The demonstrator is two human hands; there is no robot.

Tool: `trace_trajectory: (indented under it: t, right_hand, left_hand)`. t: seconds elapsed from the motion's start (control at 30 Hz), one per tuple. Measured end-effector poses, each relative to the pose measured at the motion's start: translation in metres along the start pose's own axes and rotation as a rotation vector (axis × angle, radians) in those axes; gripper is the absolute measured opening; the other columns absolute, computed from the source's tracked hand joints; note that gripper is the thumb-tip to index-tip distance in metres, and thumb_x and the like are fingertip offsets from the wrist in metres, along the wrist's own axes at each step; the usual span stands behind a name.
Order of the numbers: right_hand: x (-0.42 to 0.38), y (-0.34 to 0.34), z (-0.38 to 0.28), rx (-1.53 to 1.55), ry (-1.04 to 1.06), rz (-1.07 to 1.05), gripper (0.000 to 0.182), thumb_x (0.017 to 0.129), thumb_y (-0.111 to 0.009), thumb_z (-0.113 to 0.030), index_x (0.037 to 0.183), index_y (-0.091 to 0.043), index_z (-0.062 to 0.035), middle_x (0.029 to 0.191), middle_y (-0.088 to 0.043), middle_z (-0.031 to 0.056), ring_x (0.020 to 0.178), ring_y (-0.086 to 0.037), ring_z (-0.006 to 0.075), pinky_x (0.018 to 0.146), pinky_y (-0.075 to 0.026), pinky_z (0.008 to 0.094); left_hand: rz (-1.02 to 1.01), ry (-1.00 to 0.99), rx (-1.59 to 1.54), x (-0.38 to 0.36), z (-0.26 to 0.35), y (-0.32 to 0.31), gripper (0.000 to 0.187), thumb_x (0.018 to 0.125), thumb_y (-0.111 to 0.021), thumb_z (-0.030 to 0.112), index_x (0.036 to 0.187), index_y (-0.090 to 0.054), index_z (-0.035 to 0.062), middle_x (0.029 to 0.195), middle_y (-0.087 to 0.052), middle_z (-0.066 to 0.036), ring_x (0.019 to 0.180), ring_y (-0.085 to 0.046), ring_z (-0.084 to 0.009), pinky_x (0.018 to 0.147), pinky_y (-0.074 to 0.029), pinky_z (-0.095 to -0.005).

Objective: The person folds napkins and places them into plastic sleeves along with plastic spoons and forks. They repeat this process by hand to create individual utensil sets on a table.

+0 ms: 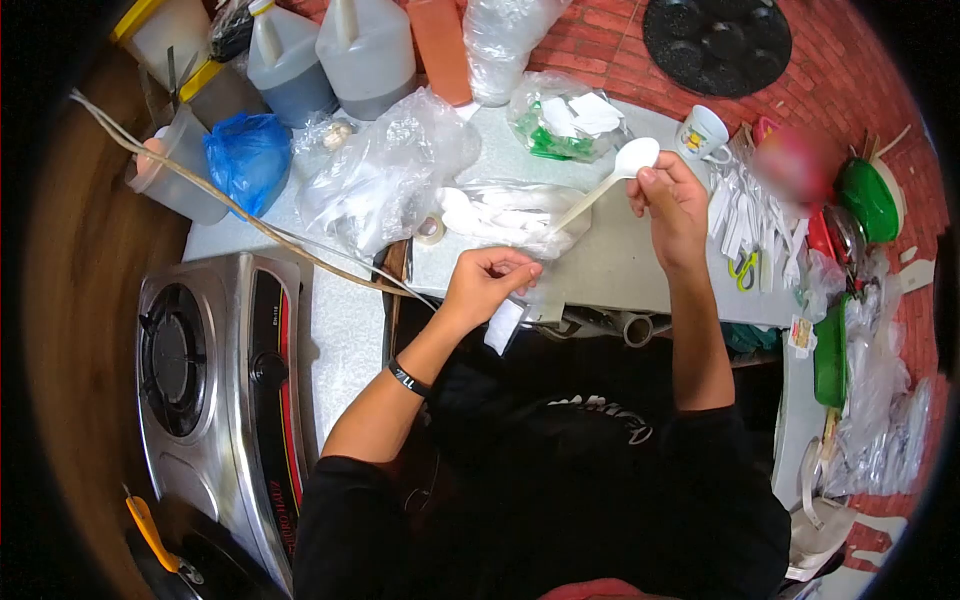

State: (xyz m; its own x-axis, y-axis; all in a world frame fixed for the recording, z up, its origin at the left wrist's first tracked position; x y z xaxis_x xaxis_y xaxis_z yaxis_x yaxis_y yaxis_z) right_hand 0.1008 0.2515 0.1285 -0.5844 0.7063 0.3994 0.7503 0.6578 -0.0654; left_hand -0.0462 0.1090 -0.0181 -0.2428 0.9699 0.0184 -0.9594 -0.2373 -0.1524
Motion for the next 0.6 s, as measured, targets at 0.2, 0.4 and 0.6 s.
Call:
trace_trajectory:
  t: [0.2,0.4,0.6]
  right_hand:
    - [-0.007,-0.016,0.022,0.104,-0.068,-0.058,0.014,0.097,-0.057,-0.014,0.103,-0.059,-0.0017,0.081,-0.064,0.005,0.066,-0.05,0.0068,0.059,-0.038,0.0218]
    - [-0.017,-0.037,0.053,0.088,-0.237,-0.132,0.013,0.096,-0.058,-0.013,0.101,-0.061,-0.0018,0.079,-0.063,0.0034,0.065,-0.049,0.0067,0.059,-0.038,0.022]
    - [-0.036,-0.068,0.08,-0.002,-0.372,-0.43,0.012,0.093,-0.063,-0.015,0.09,-0.062,-0.0032,0.076,-0.059,-0.0012,0.066,-0.047,0.0036,0.059,-0.037,0.0211]
  left_hand:
    - [0.009,-0.005,-0.014,-0.002,0.004,-0.001,0.009,0.086,-0.072,0.004,0.09,-0.071,-0.0037,0.081,-0.07,-0.009,0.069,-0.064,-0.0112,0.061,-0.051,-0.0236]
    - [-0.006,0.029,-0.017,-0.002,0.007,-0.003,0.01,0.087,-0.072,0.006,0.09,-0.071,-0.0041,0.079,-0.07,-0.009,0.069,-0.064,-0.0102,0.062,-0.051,-0.0235]
    - [-0.14,0.03,-0.009,-0.002,0.012,-0.007,0.016,0.088,-0.072,0.011,0.084,-0.072,-0.0042,0.072,-0.069,-0.006,0.063,-0.059,-0.0078,0.059,-0.047,-0.0224]
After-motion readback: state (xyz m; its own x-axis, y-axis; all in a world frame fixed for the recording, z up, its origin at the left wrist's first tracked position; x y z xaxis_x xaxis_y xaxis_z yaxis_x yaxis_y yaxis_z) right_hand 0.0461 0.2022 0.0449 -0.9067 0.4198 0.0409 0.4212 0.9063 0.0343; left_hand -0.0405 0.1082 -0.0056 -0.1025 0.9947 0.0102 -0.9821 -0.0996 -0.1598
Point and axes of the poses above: each hand's wrist, its own x-axis towards the middle knuckle, its own y-axis out of the back of the hand, z = x × y, the point moved 10 cm from there along x, towards the middle knuckle
